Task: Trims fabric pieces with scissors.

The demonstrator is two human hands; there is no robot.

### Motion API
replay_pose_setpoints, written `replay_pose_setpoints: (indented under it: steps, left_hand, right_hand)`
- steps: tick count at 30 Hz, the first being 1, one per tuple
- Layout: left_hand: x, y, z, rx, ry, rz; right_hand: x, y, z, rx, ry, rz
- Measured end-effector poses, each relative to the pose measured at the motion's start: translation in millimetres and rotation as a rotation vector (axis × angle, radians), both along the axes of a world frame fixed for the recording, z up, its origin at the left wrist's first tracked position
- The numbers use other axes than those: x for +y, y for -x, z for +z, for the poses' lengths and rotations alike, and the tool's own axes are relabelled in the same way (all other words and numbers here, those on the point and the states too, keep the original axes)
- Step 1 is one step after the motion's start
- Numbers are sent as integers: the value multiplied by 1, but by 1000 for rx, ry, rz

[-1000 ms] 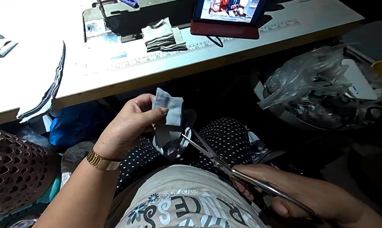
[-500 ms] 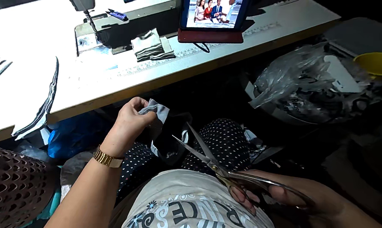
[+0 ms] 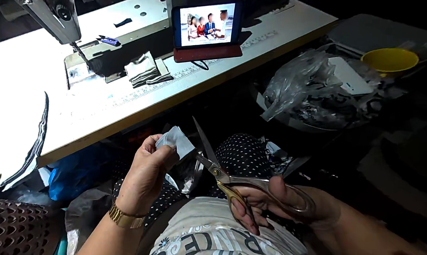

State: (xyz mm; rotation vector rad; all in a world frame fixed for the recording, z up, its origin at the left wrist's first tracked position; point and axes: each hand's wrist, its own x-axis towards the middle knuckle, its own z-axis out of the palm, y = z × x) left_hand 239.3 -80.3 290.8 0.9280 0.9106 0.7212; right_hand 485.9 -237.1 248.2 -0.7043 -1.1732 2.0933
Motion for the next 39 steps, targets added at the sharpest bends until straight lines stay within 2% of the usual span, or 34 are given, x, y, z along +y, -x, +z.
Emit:
replay_pose_setpoints:
  steps: [7, 12, 16, 21, 26, 39]
  left_hand:
    - [-1, 22, -16, -38, 83, -138]
    - [1, 30, -21, -134, 46, -197]
    - [4, 31, -21, -137, -5, -231]
    - [3, 32, -26, -139, -7, -268]
    - [1, 34, -32, -111, 35, -280]
    - [-1, 39, -34, -112, -66, -369]
  right_hand:
    - [0, 3, 13, -156, 58, -9]
    - [0, -1, 10, -122, 91, 17]
    - [1, -2, 18, -214, 109, 50]
    - [2, -1, 10, -116, 55, 13]
    - [7, 5, 25, -276, 10, 5]
    - [11, 10, 32, -402, -68, 39]
